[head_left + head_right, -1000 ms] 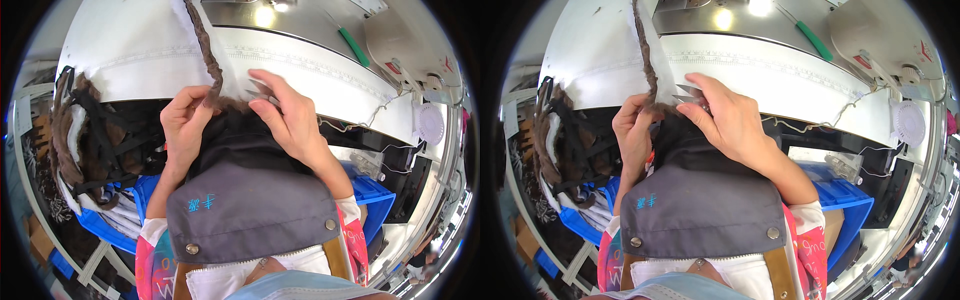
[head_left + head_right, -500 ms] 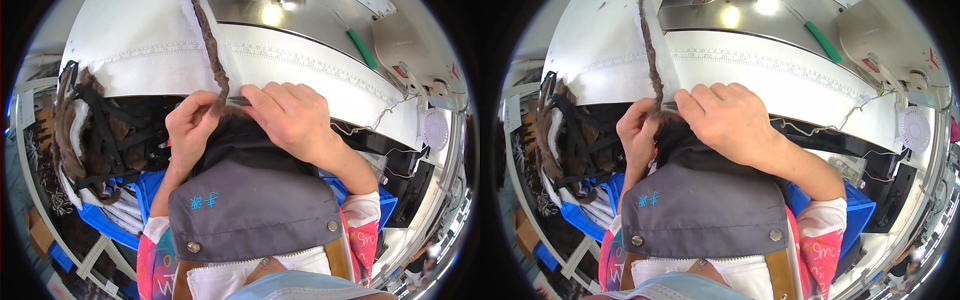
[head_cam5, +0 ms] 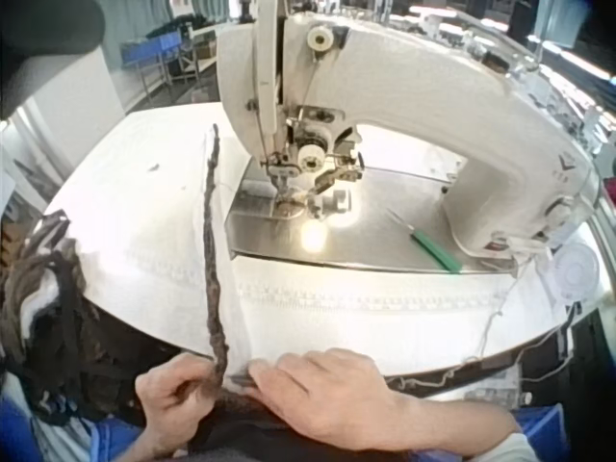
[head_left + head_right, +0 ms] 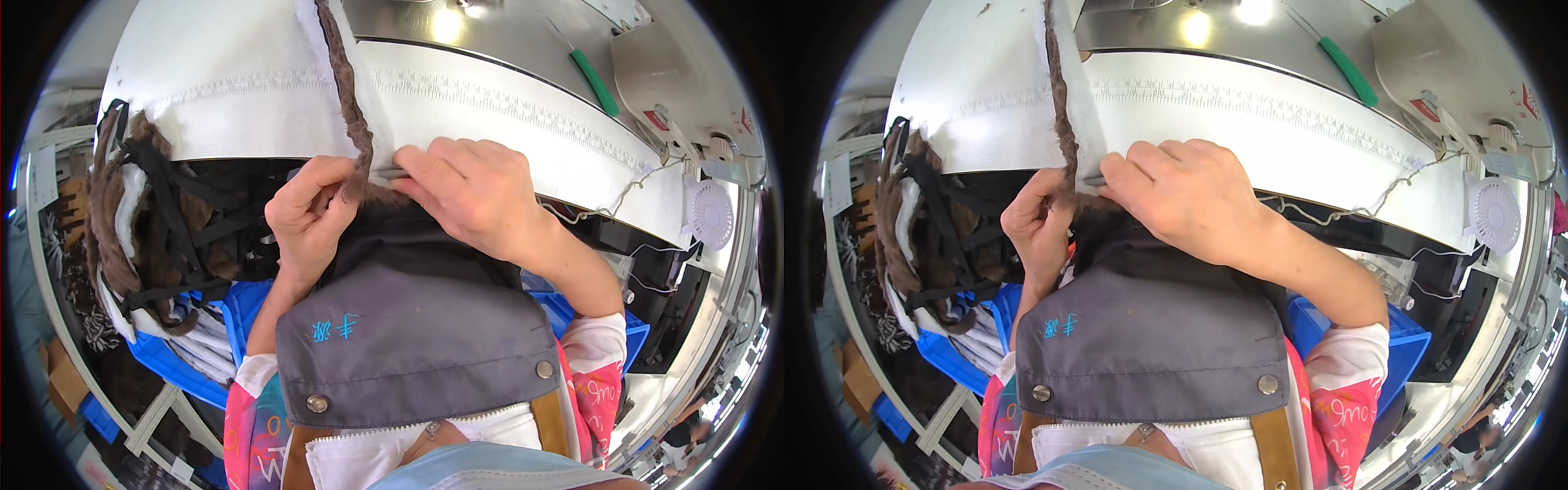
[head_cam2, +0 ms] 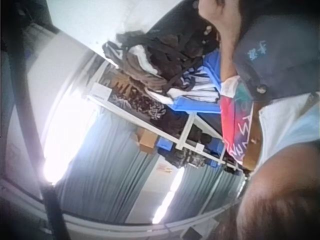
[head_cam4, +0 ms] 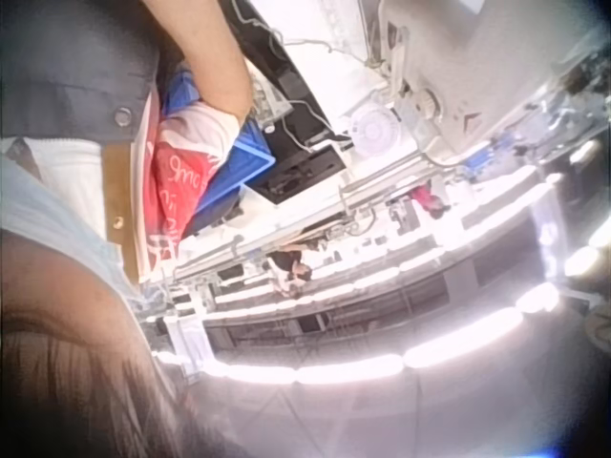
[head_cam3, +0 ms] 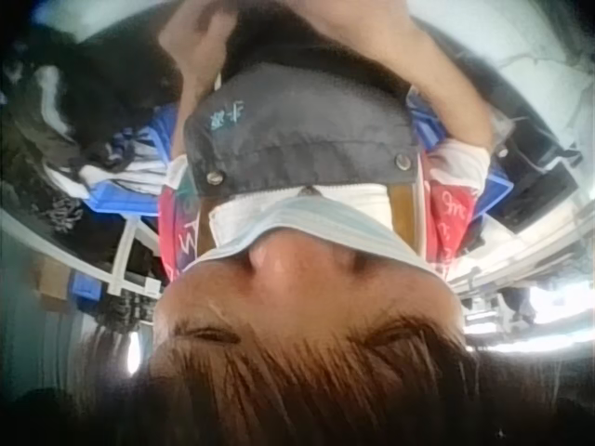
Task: Sewing and trimming fur-lined leather trim pieces at an industrial sewing station.
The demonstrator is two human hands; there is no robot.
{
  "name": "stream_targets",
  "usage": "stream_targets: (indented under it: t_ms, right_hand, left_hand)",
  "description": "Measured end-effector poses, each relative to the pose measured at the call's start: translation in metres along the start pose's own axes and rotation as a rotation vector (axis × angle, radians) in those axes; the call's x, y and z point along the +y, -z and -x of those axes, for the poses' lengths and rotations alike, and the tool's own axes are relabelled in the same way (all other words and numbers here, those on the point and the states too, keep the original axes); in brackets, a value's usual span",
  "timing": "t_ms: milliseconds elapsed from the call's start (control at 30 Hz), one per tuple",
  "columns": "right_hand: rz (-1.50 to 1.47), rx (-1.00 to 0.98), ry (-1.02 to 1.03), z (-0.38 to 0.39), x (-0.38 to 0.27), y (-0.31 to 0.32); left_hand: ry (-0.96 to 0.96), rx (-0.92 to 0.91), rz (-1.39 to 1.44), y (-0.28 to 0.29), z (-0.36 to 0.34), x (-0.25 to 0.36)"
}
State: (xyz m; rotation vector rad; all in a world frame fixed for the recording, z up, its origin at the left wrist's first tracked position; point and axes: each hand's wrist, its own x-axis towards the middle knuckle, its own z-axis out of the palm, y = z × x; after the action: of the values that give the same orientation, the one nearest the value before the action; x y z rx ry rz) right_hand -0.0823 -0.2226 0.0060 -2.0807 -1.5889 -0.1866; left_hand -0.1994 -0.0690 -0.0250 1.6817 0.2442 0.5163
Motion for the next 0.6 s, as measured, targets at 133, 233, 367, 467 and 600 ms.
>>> stream_targets:
  t_ms: [133, 233, 367, 467, 600]
  right_hand:
    - [-0.043, 0.105, -0.010, 0.001, 0.003, -0.004]
    - [0.041, 0.050, 0.055, 0.002, 0.005, -0.002]
    - [0.004, -0.030, 0.039, 0.001, 0.007, -0.003]
    - [-0.152, -0.023, 0.003, 0.003, 0.015, -0.007]
    - [-0.471, 0.016, -0.308, 0.006, 0.004, 0.000]
  left_hand:
    - [0.037, -0.003, 0.086, -0.002, -0.001, -0.002]
    - [-0.028, -0.066, -0.022, 0.000, -0.004, 0.001]
    - [-0.055, -0.088, -0.130, 0.002, -0.006, 0.002]
    - [-0.032, -0.075, -0.100, -0.001, -0.007, 0.001]
    - [-0.227, -0.096, -0.317, -0.009, -0.013, 0.008]
